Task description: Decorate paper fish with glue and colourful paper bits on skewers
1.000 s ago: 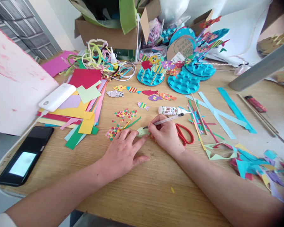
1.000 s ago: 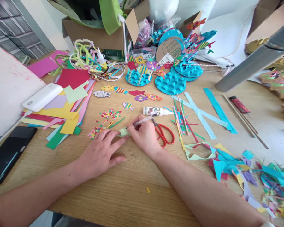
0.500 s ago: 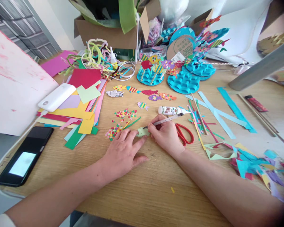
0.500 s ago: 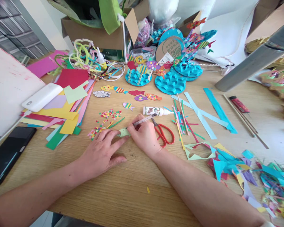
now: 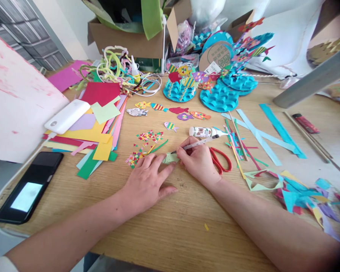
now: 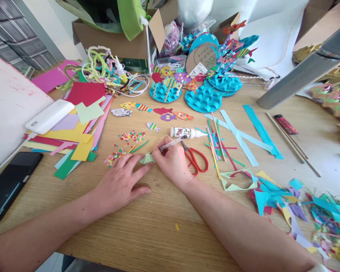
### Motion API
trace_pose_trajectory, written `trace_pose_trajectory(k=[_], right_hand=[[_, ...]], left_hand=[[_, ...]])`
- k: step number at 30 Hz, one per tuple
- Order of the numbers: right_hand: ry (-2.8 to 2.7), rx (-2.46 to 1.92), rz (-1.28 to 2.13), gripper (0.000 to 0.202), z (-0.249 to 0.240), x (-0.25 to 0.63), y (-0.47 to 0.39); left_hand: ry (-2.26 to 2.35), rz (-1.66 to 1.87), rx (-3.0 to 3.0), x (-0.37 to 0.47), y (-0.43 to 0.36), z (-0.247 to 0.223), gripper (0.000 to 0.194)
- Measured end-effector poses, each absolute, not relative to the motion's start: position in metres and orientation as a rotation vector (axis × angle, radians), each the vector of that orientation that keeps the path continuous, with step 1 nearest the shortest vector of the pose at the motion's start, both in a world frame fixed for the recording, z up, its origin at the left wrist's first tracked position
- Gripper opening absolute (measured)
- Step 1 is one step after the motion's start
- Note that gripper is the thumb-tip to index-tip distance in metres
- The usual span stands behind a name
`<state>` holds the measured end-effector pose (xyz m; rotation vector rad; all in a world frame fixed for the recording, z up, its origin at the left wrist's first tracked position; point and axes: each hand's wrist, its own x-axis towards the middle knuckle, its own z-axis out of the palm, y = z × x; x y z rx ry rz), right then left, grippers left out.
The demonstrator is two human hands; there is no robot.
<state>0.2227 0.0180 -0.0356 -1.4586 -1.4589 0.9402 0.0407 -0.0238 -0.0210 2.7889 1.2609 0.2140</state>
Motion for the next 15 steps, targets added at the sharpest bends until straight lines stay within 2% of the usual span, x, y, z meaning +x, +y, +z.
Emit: trace_pose_trajectory(k=[15], right_hand=[[-1.460,-1.466,0.940,0.008,-0.0345,0.2226,0.0180]], left_hand=[[1.254,0.223,2.800,0.0401,-0.0241,-0.0223,0.060]])
